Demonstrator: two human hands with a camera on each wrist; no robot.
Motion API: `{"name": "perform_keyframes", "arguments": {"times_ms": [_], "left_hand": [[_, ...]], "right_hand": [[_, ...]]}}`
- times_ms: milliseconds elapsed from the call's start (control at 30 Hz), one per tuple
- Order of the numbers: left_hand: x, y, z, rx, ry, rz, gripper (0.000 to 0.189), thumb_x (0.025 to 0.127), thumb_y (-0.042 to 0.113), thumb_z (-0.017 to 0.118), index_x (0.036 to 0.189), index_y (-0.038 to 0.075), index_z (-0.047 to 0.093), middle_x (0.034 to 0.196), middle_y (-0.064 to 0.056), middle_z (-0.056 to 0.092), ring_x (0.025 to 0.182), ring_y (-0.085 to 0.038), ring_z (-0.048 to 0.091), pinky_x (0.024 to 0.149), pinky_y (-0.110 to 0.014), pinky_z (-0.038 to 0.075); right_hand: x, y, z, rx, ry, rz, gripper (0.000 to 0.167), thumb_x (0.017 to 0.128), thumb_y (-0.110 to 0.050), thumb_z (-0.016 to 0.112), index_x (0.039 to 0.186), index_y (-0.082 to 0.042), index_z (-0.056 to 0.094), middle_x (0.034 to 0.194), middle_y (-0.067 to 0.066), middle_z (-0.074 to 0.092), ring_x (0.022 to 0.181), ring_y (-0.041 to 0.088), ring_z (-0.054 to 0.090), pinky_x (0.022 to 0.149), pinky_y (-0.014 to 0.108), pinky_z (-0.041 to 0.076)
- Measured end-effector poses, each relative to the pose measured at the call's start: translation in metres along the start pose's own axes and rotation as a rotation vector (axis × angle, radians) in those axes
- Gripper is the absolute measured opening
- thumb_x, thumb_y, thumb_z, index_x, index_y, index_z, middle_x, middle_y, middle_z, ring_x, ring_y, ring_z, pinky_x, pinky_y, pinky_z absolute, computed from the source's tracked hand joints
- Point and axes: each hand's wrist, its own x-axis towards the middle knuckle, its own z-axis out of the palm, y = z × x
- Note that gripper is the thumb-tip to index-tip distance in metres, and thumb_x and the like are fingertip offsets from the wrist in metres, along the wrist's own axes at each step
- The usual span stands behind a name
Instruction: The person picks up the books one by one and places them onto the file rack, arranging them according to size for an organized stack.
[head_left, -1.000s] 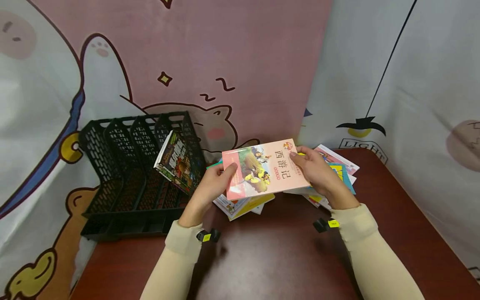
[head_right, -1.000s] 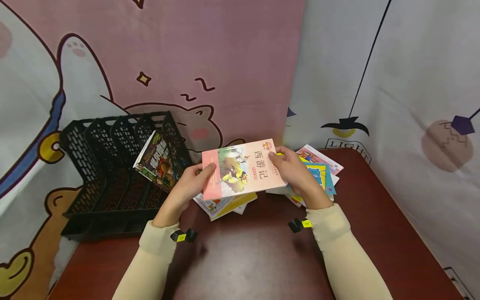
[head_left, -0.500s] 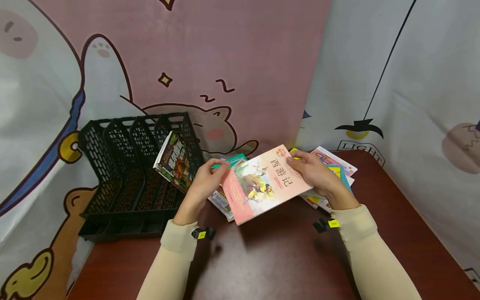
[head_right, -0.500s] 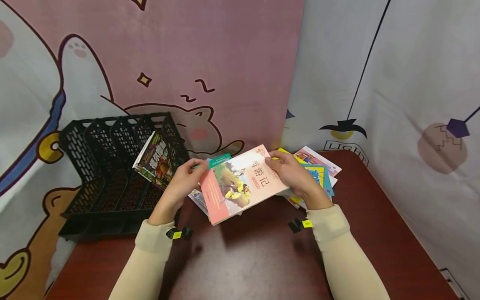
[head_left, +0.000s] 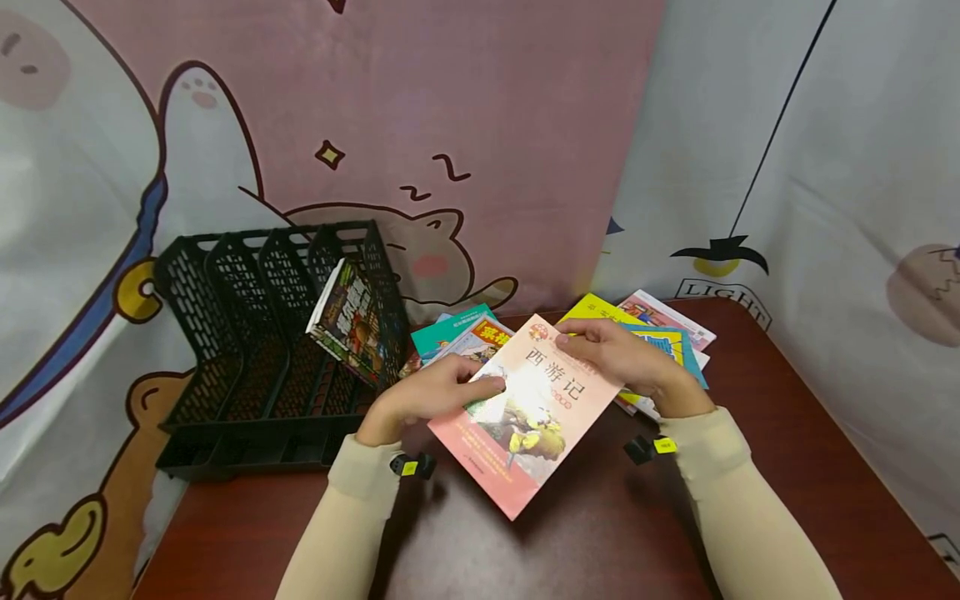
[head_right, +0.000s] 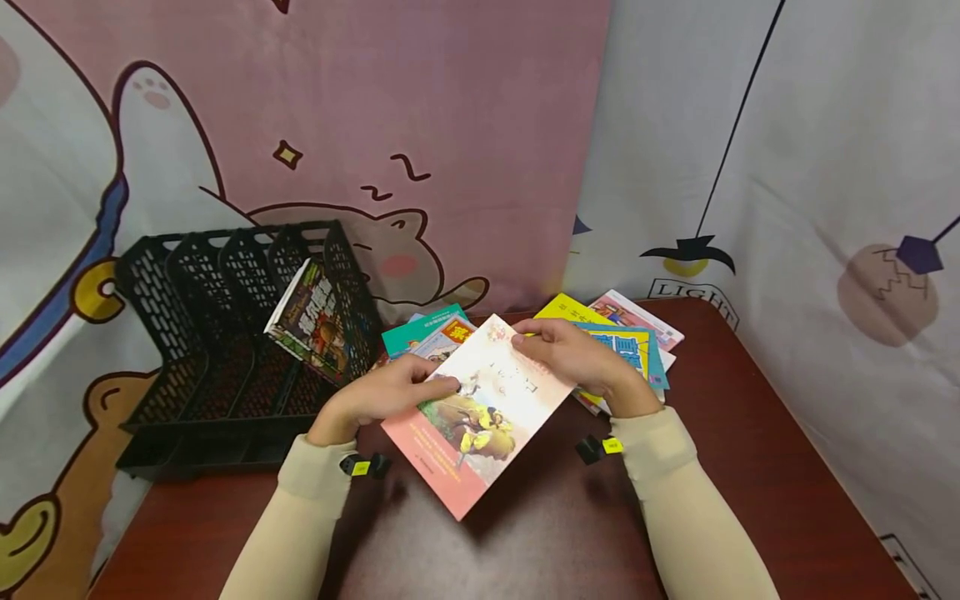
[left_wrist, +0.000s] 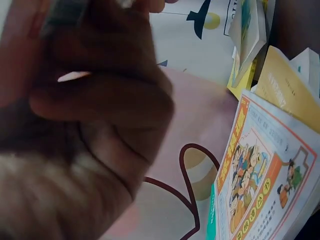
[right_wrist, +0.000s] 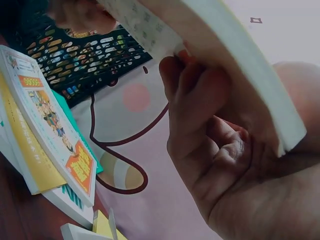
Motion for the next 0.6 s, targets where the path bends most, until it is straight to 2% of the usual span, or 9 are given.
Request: {"name": "perform_keyframes", "arguments": {"times_ms": [67, 133, 233, 367, 433, 500, 533, 600], "left_hand": [[0.000, 0.001, 0.000, -0.009, 0.018, 0.017, 0.041, 0.113, 0.049, 0.061, 0.099, 0.016, 0.080, 0.072, 0.008, 0.061, 0.060, -0.010, 0.049, 0.063, -0.028, 0.043], [0.000, 0.002, 0.000, -0.022, 0.038, 0.048, 0.036, 0.115, 0.046, 0.059, 0.109, 0.017, 0.081, 0.086, 0.007, 0.074, 0.069, -0.010, 0.061, 0.070, -0.028, 0.051], [0.000, 0.004, -0.001, -0.060, 0.066, 0.089, 0.034, 0.116, 0.041, 0.057, 0.122, 0.018, 0.080, 0.104, 0.003, 0.081, 0.082, -0.012, 0.071, 0.079, -0.029, 0.057], [-0.001, 0.006, -0.003, -0.127, 0.117, 0.077, 0.038, 0.116, 0.045, 0.056, 0.127, 0.016, 0.078, 0.095, -0.003, 0.079, 0.069, -0.015, 0.071, 0.072, -0.031, 0.059], [-0.002, 0.008, -0.003, -0.158, 0.165, 0.060, 0.041, 0.116, 0.049, 0.056, 0.129, 0.017, 0.078, 0.093, -0.006, 0.080, 0.064, -0.019, 0.072, 0.069, -0.033, 0.061], [-0.003, 0.010, -0.002, -0.166, 0.226, 0.067, 0.043, 0.115, 0.052, 0.055, 0.132, 0.019, 0.077, 0.104, -0.006, 0.083, 0.074, -0.019, 0.077, 0.074, -0.036, 0.064], [-0.003, 0.012, -0.001, -0.156, 0.263, 0.078, 0.043, 0.115, 0.052, 0.055, 0.133, 0.020, 0.077, 0.106, -0.006, 0.082, 0.074, -0.018, 0.075, 0.076, -0.035, 0.063], [-0.002, 0.014, 0.001, -0.129, 0.345, 0.100, 0.043, 0.115, 0.053, 0.055, 0.133, 0.021, 0.076, 0.111, -0.001, 0.081, 0.085, -0.013, 0.074, 0.085, -0.033, 0.061]], "right_hand": [[0.001, 0.001, -0.001, 0.003, 0.019, -0.009, 0.053, 0.115, -0.036, 0.061, 0.156, -0.003, 0.054, 0.108, 0.007, 0.080, 0.082, 0.023, 0.082, 0.074, 0.038, 0.069], [0.001, 0.003, -0.003, 0.027, 0.040, -0.027, 0.053, 0.115, -0.037, 0.061, 0.154, -0.002, 0.056, 0.109, 0.006, 0.081, 0.085, 0.021, 0.082, 0.076, 0.037, 0.069], [0.002, 0.007, -0.006, 0.070, 0.083, -0.061, 0.050, 0.116, -0.036, 0.058, 0.153, -0.001, 0.057, 0.112, 0.003, 0.081, 0.090, 0.018, 0.082, 0.078, 0.034, 0.068], [0.003, 0.009, -0.008, 0.148, 0.145, -0.091, 0.047, 0.116, -0.034, 0.058, 0.155, -0.008, 0.056, 0.116, -0.004, 0.080, 0.096, 0.013, 0.079, 0.082, 0.030, 0.066], [0.004, 0.008, -0.008, 0.197, 0.171, -0.105, 0.048, 0.116, -0.034, 0.059, 0.157, -0.011, 0.055, 0.117, -0.006, 0.080, 0.098, 0.011, 0.079, 0.083, 0.030, 0.066], [0.005, 0.005, -0.008, 0.237, 0.183, -0.117, 0.049, 0.115, -0.035, 0.061, 0.157, -0.010, 0.055, 0.117, -0.007, 0.081, 0.097, 0.011, 0.079, 0.082, 0.030, 0.066], [0.005, 0.004, -0.007, 0.251, 0.182, -0.123, 0.050, 0.115, -0.035, 0.061, 0.157, -0.009, 0.053, 0.117, -0.007, 0.081, 0.096, 0.012, 0.080, 0.082, 0.030, 0.067], [0.006, 0.001, -0.005, 0.261, 0.174, -0.127, 0.054, 0.115, -0.036, 0.061, 0.157, -0.005, 0.051, 0.115, -0.006, 0.082, 0.094, 0.013, 0.082, 0.082, 0.031, 0.068]]}}
